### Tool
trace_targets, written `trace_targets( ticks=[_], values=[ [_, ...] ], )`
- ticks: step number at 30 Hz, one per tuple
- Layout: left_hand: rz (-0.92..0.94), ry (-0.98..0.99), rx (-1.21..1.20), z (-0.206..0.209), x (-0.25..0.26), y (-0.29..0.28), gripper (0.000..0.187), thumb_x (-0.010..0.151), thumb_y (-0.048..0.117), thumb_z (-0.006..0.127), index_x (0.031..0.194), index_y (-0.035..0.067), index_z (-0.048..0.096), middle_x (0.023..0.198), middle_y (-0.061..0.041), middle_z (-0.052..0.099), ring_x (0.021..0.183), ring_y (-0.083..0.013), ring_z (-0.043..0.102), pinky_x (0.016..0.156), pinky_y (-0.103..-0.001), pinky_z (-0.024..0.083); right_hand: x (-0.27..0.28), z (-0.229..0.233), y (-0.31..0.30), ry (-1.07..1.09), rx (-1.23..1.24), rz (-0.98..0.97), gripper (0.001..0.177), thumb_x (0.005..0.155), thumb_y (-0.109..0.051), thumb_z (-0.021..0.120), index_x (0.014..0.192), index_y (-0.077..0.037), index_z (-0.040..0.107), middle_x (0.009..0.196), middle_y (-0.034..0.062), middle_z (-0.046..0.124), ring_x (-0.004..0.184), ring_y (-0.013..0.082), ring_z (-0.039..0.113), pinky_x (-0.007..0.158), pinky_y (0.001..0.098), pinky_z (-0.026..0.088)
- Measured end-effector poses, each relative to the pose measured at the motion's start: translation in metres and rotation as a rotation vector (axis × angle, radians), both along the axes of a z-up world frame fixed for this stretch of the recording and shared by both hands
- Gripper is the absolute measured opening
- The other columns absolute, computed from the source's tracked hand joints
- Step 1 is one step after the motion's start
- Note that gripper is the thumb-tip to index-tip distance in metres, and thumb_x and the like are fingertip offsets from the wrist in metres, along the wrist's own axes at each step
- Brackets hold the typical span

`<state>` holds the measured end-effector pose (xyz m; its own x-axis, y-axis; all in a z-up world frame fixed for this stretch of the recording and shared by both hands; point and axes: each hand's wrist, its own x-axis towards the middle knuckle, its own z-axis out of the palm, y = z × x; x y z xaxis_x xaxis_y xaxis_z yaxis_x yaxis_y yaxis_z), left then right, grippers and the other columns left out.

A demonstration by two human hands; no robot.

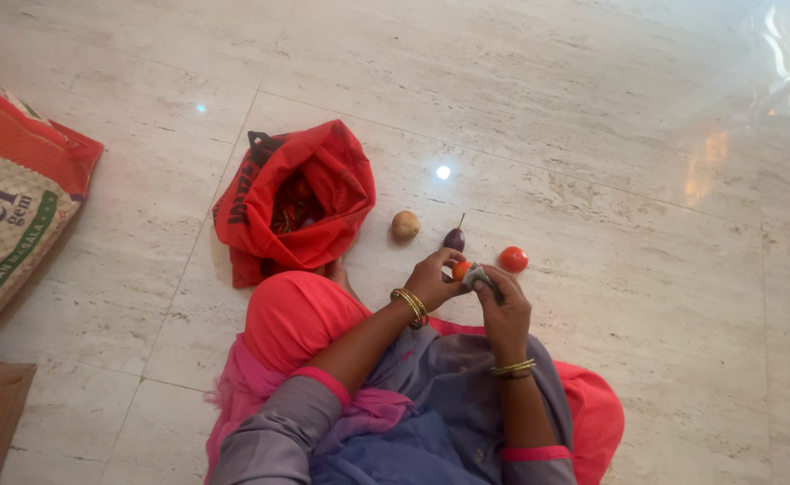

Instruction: The person sits on the floor and peels a potato using a peeler, then places it on the floor. They then pick up a tomato and peel it with the same tool, placing it next to the potato. Finally, they pick up another potato and begin peeling it.

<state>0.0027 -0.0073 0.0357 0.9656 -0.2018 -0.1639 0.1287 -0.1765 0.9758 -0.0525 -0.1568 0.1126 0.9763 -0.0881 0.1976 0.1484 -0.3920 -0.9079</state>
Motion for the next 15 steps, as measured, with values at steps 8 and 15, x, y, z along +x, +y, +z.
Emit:
trace_targets(
  ticks=[8, 15],
  values=[
    [-0.073, -0.076, -0.044, 0.013, -0.01, 0.005, 0.056, 0.072, 0.029, 0.09, 0.114, 0.007, 0.061, 0.117, -0.01, 0.069, 0.089, -0.0206, 0.075, 0.077, -0.031, 0.063, 0.011, -0.04, -0.004, 0.02, 0.02, -0.018, 0.023, 0.099, -0.011, 0.066, 0.119, 0.001, 0.069, 0.112, 0.0071, 0.071, 0.102, 0.0139, 0.068, 0.088, 0.0274, 0.055],
    [0.013, -0.289, 0.068, 0.003, -0.015, 0.003, 0.053, 0.069, 0.024, 0.092, 0.108, 0.005, 0.063, 0.108, -0.013, 0.066, 0.092, -0.0235, 0.071, 0.074, -0.033, 0.061, 0.022, -0.099, -0.034, 0.321, 0.476, -0.023, 0.025, 0.111, -0.019, 0.062, 0.12, 0.001, 0.073, 0.091, 0.0016, 0.063, 0.076, 0.0052, 0.052, 0.065, 0.0225, 0.042]
  ],
)
